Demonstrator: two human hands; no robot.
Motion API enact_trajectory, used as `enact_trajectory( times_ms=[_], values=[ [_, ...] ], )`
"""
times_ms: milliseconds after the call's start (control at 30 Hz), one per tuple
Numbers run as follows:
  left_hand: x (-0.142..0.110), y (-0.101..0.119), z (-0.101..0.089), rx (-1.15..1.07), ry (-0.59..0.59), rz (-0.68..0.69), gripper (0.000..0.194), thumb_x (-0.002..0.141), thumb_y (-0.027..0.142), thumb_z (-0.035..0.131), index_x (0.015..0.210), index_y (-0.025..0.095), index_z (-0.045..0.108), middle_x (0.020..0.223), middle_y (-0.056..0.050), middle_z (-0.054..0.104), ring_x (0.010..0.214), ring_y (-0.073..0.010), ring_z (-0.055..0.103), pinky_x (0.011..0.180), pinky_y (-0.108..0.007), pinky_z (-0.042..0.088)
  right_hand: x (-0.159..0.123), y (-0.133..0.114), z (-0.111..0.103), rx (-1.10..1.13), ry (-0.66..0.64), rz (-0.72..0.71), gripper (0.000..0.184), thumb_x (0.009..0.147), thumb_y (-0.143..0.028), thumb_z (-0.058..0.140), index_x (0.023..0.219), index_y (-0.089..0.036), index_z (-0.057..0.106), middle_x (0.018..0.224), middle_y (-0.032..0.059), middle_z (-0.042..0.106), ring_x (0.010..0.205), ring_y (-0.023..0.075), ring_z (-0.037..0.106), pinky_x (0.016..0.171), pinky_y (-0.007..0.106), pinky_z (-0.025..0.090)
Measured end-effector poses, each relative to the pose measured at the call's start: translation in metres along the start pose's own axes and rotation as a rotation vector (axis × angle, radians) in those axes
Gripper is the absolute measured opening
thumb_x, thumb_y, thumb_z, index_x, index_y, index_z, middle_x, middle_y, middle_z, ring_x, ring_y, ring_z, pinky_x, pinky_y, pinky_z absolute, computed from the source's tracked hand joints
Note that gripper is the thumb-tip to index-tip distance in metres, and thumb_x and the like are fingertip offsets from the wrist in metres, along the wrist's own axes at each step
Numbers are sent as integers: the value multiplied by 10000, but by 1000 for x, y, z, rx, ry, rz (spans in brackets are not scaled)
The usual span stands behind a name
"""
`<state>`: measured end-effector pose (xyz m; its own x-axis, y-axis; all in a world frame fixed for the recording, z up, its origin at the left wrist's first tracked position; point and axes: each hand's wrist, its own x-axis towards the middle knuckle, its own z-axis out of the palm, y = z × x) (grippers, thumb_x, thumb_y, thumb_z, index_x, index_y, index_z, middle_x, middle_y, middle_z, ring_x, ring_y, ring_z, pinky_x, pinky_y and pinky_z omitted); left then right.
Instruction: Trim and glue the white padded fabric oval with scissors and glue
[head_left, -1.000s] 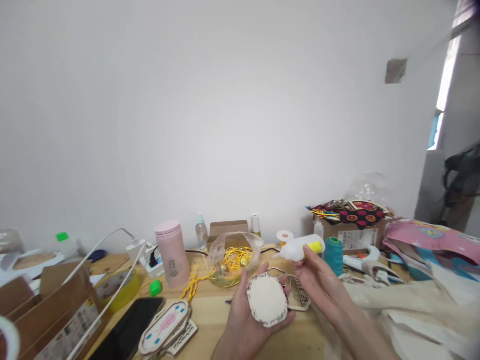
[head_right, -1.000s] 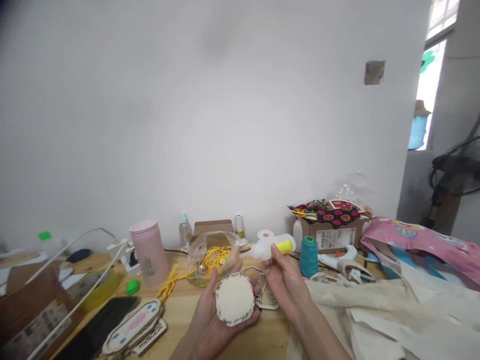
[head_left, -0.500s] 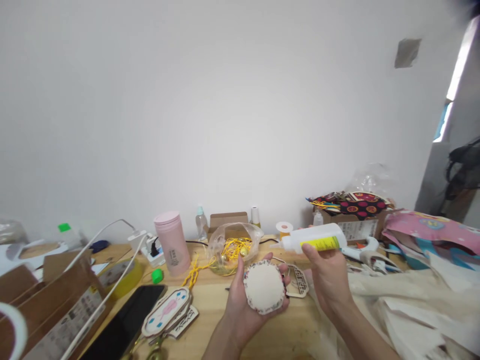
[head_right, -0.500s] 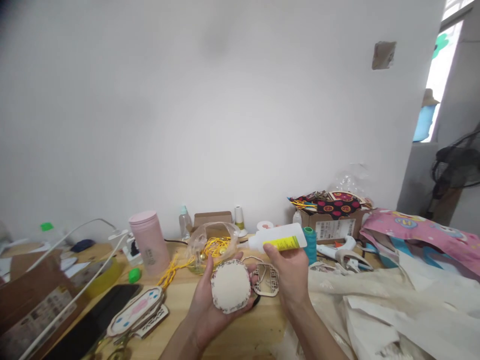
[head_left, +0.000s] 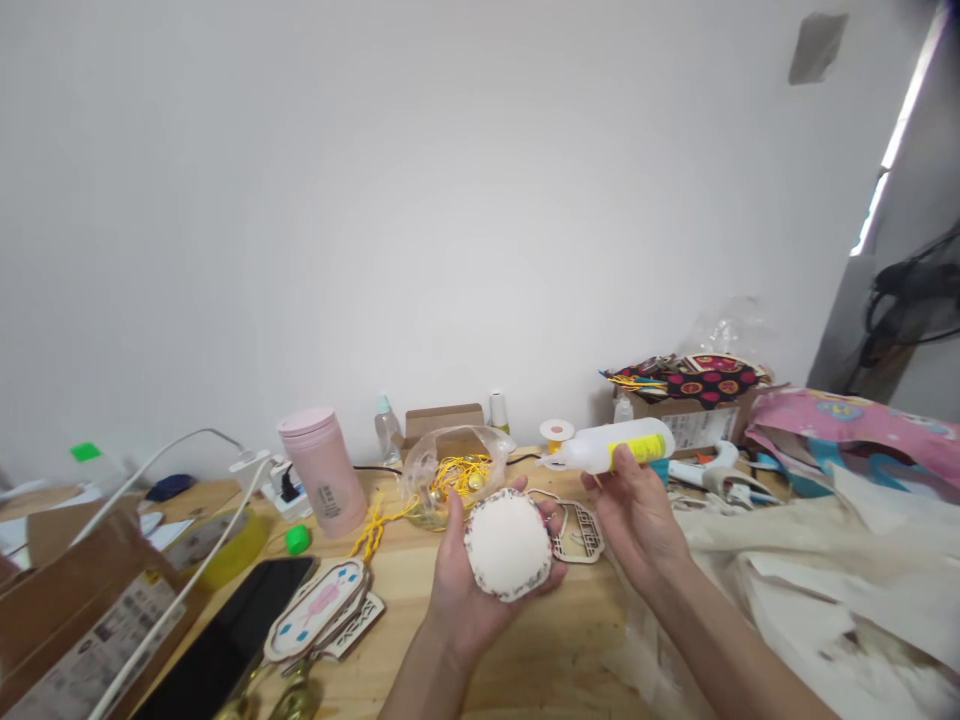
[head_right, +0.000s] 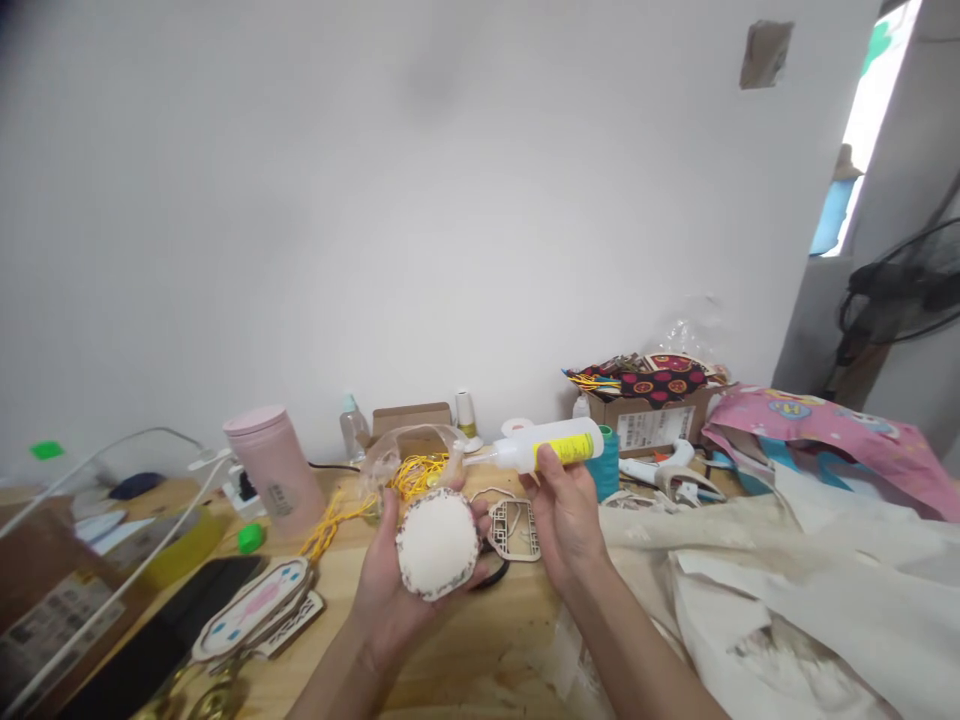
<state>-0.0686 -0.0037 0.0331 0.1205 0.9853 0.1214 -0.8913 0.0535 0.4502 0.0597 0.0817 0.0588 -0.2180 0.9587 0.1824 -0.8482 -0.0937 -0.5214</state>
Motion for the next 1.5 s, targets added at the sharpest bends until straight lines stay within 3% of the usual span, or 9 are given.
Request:
enact_trajectory(
  times_ms=[267,400,567,667,767,867,967,1233,1500],
  values=[
    [-5,4,7,28,-28,68,536,806,542,270,1103,196,550,1093,-183,587,978,-294,560,726,-463,468,-1,0,-1,4,-12,17,214,595,-273,727,766,-218,611,826,-43,663,794,106,581,601,190,442],
    [-7,4,5,58,-87,88,404,834,404,325,1093,204,562,1115,-164,585,1022,-293,536,760,-474,461,-1,0,-1,23,-16,31,219,598,-273,730,774,-216,613,833,-41,663,782,98,581,590,182,449],
    [-7,2,1,77,-36,114,339,786,172,406,1083,203,567,1087,-143,610,1027,-294,537,780,-488,460,-2,0,0,61,-16,54,249,584,-254,743,791,-212,612,829,-40,665,762,92,590,562,165,467],
    [-7,2,-3,-17,-4,111,330,777,55,387,1010,153,599,985,-152,656,902,-246,614,721,-402,513,0,-1,0,102,-5,96,289,567,-248,753,814,-211,607,800,-43,666,691,84,595,511,151,473],
    [-6,7,-12,-145,-20,77,275,804,39,368,924,103,608,868,-141,693,750,-174,661,586,-223,540,4,-4,-3,184,-12,272,310,614,-325,719,867,-198,594,751,-24,667,581,77,585,432,133,462],
    [-8,13,-20,-235,-52,76,249,848,93,328,931,92,563,662,-58,699,568,-66,650,400,-29,428,7,-6,-6,285,-13,506,316,727,-404,602,935,-168,566,710,7,660,490,55,546,393,108,447],
    [-11,14,-21,-315,-88,112,312,884,108,205,898,132,516,476,43,616,376,0,567,286,31,293,8,-5,-10,339,12,621,305,785,-394,534,971,-153,540,711,29,658,469,49,528,400,106,456],
    [-14,9,-9,-342,-108,146,344,889,106,136,721,165,430,380,68,502,255,8,465,235,8,208,18,-6,-17,252,-24,629,313,727,-427,581,839,-135,589,667,-1,654,473,38,524,420,91,450],
    [-8,10,-12,-271,-30,197,244,867,147,292,763,120,511,483,41,479,396,-34,482,393,-112,373,57,2,-4,-16,-74,646,212,692,-310,639,723,-107,589,670,22,646,427,38,495,367,115,422]
  ],
)
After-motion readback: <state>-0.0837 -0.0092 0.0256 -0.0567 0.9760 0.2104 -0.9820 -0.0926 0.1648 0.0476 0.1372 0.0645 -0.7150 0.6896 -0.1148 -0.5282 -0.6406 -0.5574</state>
